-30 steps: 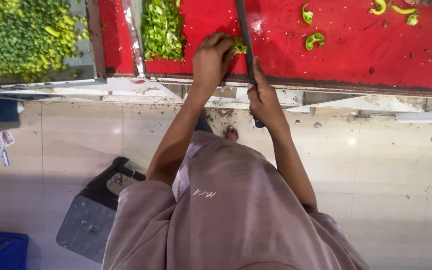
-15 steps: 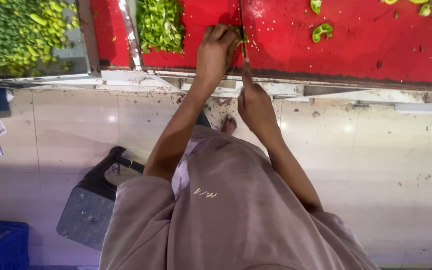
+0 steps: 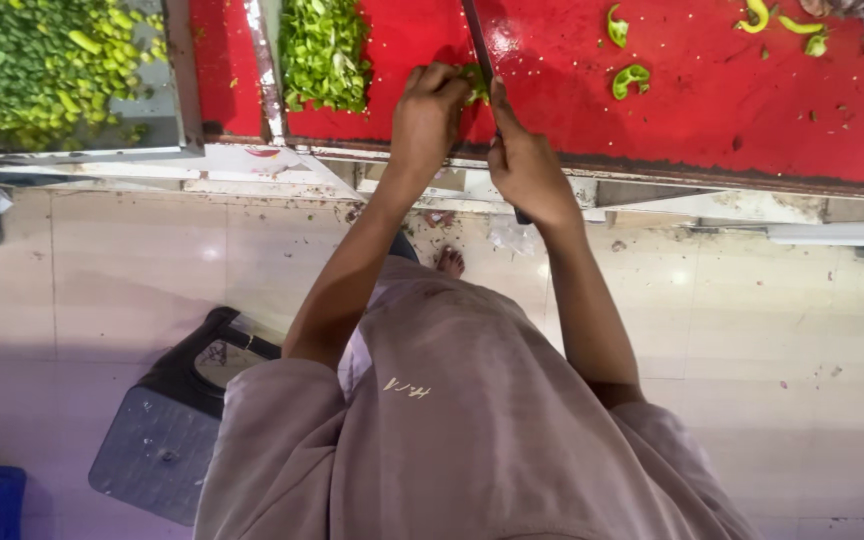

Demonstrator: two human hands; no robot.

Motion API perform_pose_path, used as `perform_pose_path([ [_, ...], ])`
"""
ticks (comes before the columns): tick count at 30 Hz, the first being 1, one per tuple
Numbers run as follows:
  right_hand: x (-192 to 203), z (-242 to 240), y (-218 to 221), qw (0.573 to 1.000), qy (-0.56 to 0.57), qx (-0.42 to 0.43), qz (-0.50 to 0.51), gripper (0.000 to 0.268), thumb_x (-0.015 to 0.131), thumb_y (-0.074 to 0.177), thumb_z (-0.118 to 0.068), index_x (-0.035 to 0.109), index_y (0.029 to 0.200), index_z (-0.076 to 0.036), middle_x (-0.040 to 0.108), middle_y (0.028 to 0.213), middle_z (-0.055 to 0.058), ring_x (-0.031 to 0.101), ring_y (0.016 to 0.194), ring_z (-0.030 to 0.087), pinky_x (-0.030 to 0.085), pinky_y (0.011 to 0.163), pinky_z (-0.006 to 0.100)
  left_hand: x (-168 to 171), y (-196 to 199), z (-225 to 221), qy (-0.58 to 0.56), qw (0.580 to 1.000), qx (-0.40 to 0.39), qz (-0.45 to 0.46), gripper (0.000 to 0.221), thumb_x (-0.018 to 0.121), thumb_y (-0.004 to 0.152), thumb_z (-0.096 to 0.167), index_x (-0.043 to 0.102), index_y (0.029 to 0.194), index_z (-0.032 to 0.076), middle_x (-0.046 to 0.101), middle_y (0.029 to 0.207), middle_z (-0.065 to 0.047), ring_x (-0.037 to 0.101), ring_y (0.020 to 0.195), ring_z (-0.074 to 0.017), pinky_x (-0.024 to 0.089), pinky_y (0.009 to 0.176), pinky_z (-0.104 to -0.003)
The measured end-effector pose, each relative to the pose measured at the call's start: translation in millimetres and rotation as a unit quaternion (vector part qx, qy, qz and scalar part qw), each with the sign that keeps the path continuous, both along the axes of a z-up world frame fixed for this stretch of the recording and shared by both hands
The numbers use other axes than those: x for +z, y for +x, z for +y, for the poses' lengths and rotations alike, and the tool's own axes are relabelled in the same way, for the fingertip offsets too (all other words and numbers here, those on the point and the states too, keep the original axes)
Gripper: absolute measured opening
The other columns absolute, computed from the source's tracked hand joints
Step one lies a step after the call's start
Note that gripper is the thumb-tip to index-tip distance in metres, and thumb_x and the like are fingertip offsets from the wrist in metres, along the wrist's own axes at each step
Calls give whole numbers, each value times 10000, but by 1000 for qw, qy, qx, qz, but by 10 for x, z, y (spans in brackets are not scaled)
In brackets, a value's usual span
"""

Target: The person chops green bell peppers on a red cutting board using a knife and moves the chopped pieces into a pile.

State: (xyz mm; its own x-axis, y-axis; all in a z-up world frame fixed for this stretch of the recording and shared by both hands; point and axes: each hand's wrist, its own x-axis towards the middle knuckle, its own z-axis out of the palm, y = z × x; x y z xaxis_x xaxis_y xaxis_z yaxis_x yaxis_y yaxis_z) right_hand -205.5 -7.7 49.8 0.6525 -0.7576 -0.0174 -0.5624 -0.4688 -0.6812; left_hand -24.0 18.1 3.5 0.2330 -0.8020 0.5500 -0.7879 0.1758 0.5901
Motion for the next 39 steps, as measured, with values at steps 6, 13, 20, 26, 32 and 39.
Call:
perform_pose_path([
  [6, -43, 456, -112, 1000, -24, -3, 0, 829, 553, 917, -11, 185, 1657, -72, 605, 687, 208, 644, 595, 342, 513, 625, 479, -56, -55, -6, -18, 999, 16, 46, 202, 704, 849, -45, 753, 1017, 57, 707, 1073, -79, 659, 965, -326, 571, 812, -424],
  [13, -262, 406, 17, 998, -57, -18, -20, 855, 538, 886, 19, 174, 1656, -41, 596, 688, 206, 636, 603, 339, 521, 640, 479, -169, -24, -24, -27, 998, 11, 52, 185, 708, 849, -63, 751, 978, 63, 718, 1049, -70, 669, 942, -297, 587, 820, -401],
  [20, 67, 67, 100, 1000, 12, 5, 0, 810, 535, 910, 2, 209, 1649, -49, 606, 673, 187, 655, 586, 298, 527, 621, 452, -104, -29, 27, -2, 997, 15, 71, 122, 721, 839, -69, 738, 943, -7, 728, 1010, -124, 691, 933, -320, 582, 797, -416],
  [26, -152, 738, -96, 996, -81, -18, 22, 897, 538, 869, 24, 128, 1664, -46, 582, 653, 164, 608, 569, 310, 499, 609, 464, -204, -33, 8, -28, 996, 17, 84, 186, 678, 816, -115, 741, 931, 16, 742, 1052, -102, 713, 953, -284, 612, 842, -372],
  [32, -197, 417, -42, 999, 27, -22, -39, 869, 521, 920, -9, 101, 1674, -109, 589, 678, 184, 627, 563, 286, 516, 621, 443, -154, -2, 56, -34, 994, -1, 101, 164, 702, 845, -101, 740, 961, 8, 735, 1043, -100, 704, 963, -303, 591, 849, -392],
  [39, 107, 120, 116, 999, 16, -9, -41, 790, 506, 956, -13, 189, 1671, -123, 669, 1060, 264, 658, 636, 257, 536, 674, 427, -106, -3, 78, -25, 995, 2, 100, 239, 667, 748, -134, 729, 940, -5, 730, 1047, -123, 687, 953, -340, 578, 840, -413],
])
